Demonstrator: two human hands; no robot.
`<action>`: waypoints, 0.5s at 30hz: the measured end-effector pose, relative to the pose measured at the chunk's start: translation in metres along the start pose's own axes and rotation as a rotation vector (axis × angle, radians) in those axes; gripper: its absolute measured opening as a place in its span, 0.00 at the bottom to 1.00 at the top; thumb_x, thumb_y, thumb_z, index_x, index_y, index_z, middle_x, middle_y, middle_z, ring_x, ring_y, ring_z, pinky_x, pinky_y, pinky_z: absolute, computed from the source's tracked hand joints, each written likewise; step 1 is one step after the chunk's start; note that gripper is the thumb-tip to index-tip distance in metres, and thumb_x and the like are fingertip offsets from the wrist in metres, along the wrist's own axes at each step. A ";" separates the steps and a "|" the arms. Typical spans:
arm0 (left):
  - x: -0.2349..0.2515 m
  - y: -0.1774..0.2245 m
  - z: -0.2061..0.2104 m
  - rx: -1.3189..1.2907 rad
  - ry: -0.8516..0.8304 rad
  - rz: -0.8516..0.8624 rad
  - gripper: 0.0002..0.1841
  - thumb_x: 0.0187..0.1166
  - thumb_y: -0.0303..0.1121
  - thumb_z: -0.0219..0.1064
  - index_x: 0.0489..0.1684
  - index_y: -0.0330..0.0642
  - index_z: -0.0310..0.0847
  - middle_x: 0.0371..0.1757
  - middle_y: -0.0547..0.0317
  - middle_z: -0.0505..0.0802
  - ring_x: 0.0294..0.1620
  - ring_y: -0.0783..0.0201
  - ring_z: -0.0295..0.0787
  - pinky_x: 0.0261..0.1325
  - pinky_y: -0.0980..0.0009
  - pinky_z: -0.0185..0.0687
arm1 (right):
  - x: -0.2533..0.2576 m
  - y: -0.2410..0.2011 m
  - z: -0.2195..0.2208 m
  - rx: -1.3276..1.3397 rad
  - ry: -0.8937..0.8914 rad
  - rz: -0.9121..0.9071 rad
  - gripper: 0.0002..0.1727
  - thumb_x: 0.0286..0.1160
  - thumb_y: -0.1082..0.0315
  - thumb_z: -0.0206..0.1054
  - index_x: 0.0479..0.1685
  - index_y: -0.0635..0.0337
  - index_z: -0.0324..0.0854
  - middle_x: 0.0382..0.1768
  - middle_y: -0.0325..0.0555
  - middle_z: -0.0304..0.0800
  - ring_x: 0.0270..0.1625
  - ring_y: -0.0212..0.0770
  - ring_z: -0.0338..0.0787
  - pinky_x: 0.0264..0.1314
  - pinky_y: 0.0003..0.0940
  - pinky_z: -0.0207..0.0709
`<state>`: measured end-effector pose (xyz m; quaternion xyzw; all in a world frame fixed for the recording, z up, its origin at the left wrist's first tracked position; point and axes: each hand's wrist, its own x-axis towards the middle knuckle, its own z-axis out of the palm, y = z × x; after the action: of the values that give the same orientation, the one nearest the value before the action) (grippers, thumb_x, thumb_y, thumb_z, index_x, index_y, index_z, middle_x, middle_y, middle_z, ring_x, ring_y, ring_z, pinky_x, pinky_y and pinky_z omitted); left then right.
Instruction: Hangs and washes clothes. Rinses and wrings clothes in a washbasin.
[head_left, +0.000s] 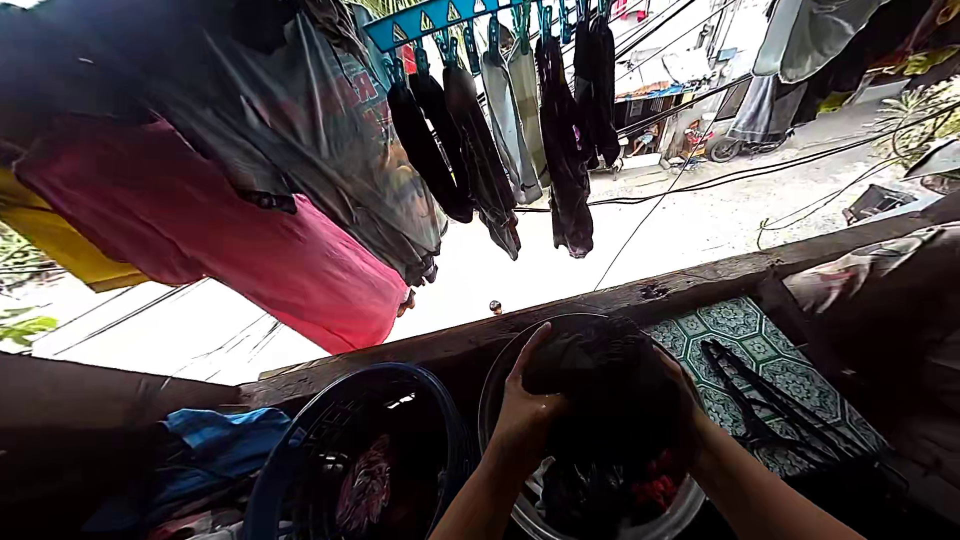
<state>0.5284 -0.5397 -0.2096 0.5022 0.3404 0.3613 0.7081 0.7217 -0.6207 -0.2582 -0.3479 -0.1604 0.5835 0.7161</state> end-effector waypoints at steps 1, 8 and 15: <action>-0.001 0.004 0.001 0.103 -0.019 0.084 0.44 0.46 0.22 0.79 0.77 0.54 0.77 0.56 0.56 0.93 0.54 0.62 0.92 0.57 0.62 0.90 | 0.004 0.001 -0.001 -0.026 -0.027 0.039 0.22 0.86 0.47 0.50 0.45 0.46 0.88 0.39 0.36 0.95 0.44 0.27 0.93 0.48 0.29 0.89; -0.010 0.028 0.015 0.752 -0.370 0.443 0.27 0.44 0.33 0.85 0.49 0.60 0.87 0.49 0.74 0.92 0.59 0.72 0.85 0.66 0.63 0.83 | -0.002 -0.010 0.031 -0.270 -0.010 0.234 0.18 0.92 0.61 0.43 0.45 0.50 0.82 0.32 0.32 0.87 0.37 0.20 0.86 0.42 0.18 0.82; 0.001 0.053 0.035 0.914 -0.615 0.471 0.24 0.42 0.34 0.85 0.45 0.57 0.90 0.44 0.67 0.90 0.49 0.70 0.86 0.50 0.65 0.85 | 0.001 -0.024 0.026 -0.490 -0.188 0.377 0.05 0.85 0.71 0.58 0.48 0.56 0.80 0.32 0.32 0.83 0.35 0.22 0.84 0.43 0.20 0.80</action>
<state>0.5492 -0.5429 -0.1501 0.8994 0.1204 0.1634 0.3871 0.7226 -0.6134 -0.2236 -0.4783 -0.2944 0.6792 0.4725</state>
